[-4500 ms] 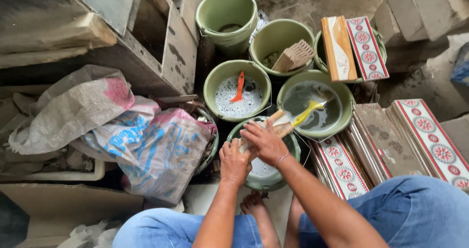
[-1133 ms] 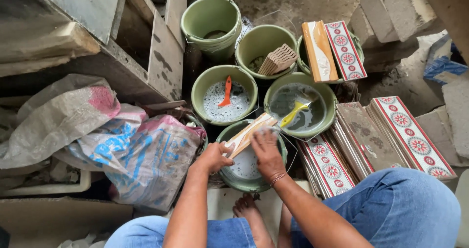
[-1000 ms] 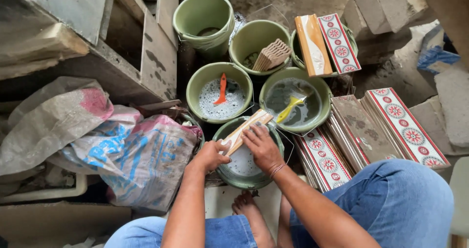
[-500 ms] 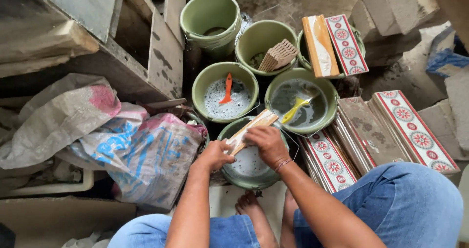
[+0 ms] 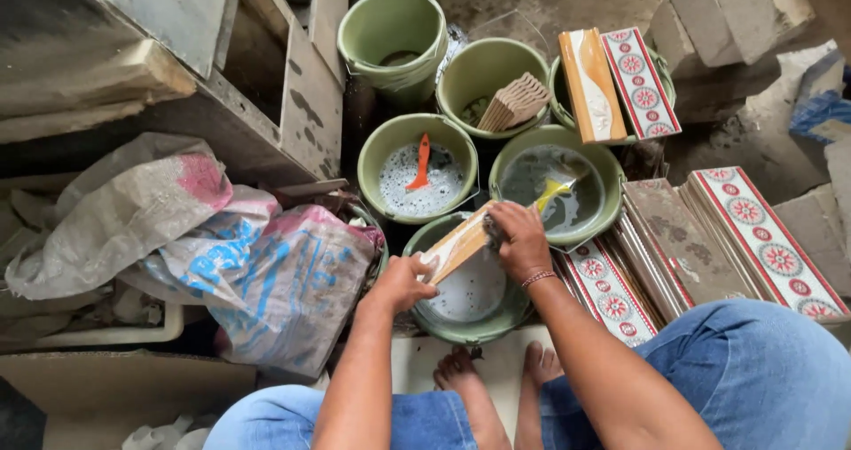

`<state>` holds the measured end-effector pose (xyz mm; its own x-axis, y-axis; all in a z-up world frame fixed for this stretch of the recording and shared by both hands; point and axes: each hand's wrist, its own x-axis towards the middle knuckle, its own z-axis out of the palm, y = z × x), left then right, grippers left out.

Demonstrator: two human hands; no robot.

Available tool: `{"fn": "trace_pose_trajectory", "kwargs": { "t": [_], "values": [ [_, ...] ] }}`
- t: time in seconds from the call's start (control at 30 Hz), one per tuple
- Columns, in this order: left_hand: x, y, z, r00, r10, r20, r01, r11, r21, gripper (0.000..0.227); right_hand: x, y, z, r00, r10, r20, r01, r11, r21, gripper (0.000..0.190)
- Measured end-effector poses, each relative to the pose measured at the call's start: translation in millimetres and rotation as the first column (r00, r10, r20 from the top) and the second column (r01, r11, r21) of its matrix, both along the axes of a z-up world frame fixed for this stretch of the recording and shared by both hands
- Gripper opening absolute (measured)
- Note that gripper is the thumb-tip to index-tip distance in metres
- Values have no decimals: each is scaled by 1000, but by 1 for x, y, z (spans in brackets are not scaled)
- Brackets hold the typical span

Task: Cleaning the back of ceramic tiles using a scrub brush and soapy water in buckets.

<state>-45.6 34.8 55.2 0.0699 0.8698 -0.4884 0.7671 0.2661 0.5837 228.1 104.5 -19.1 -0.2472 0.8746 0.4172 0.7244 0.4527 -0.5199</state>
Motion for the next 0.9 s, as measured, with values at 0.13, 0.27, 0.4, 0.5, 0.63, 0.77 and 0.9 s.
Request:
{"fn": "trace_pose_trajectory", "kwargs": {
  "t": [0.13,0.27,0.4,0.5,0.63,0.77,0.9],
  "values": [
    [9,-8,-19,998,5,-66,-2,999,46,51,-39,-30,-7,997,-64,33,63,998,32,50],
    [5,-15,-94,975,15,-223,28,981,190,65,-66,-62,-17,970,199,140,-212,973,86,48],
    [28,-34,-74,895,-60,-441,219,922,319,52,-17,-17,-31,946,76,314,-62,997,-53,57],
    [38,-42,-69,865,-30,-501,261,880,397,55,15,5,-42,946,-181,268,232,958,-171,46],
    [40,-40,-73,866,-14,-500,257,870,421,50,-27,-29,-18,965,-229,131,238,969,-63,48],
    [39,-39,-72,855,-34,-518,257,895,364,52,-62,-58,-11,965,69,252,-91,993,79,42],
    [34,-38,-85,868,-35,-495,234,909,345,56,-55,-37,-16,936,241,257,-247,969,-5,45]
  ]
}}
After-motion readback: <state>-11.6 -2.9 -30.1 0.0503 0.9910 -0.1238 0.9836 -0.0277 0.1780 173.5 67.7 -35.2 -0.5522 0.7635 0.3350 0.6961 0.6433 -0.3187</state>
